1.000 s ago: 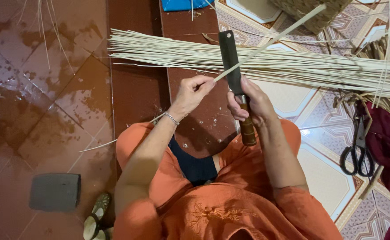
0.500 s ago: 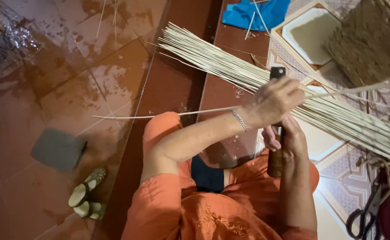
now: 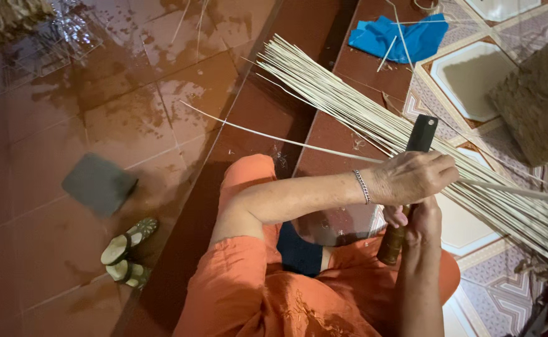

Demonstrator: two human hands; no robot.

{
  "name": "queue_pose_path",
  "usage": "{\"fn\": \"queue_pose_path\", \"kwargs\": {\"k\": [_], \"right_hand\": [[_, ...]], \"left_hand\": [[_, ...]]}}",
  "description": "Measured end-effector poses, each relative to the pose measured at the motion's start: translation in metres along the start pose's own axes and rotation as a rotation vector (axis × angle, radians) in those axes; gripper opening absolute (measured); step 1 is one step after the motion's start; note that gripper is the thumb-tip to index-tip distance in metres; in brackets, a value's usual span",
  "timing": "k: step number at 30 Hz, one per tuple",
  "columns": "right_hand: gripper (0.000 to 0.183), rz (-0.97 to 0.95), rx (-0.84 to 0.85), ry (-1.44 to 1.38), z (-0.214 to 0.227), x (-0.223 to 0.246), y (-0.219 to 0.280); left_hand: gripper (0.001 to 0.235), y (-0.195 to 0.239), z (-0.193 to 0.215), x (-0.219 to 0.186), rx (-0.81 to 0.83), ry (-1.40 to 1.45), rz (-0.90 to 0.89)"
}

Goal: The person sits on the floor and uses a knife to shave thin strips from bamboo sticks. They hold each stick with one hand and draw the knife along its length to remove the outer layer, repeating this process for multiple sticks.

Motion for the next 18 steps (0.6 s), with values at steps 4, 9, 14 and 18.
{"fn": "queue_pose_path", "kwargs": {"k": [4, 9, 14, 18], "right_hand": [[0.03, 0.051, -0.009, 0.083, -0.01, 0.003, 0.0], [0.034, 0.059, 0.05, 0.068, -0.01, 0.006, -0.006], [0.028, 0.035, 0.112, 0.005, -0.012, 0.013, -0.013], [0.033, 0.017, 0.061, -0.005, -0.004, 0.022, -0.019]], "left_hand": [[0.013, 0.008, -0.017, 0.012, -0.074, 0.023, -0.07], [0.015, 0.018, -0.012, 0.028, -0.03, 0.206, 0.009], [0.025, 0.015, 0.008, 0.044, 0.064, 0.357, 0.298], [0.02, 0.024, 0.022, 0.052, 0.1, 0.658, 0.527]]}}
Point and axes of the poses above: each hand's wrist, its own y-axis away from the middle knuckle, its own z-axis out of the back of the hand, x = y × z, the point moved 3 cm from there along -y, towards the middle knuckle, and after that the axes turned 1 degree about z, right-handed, at the moved point
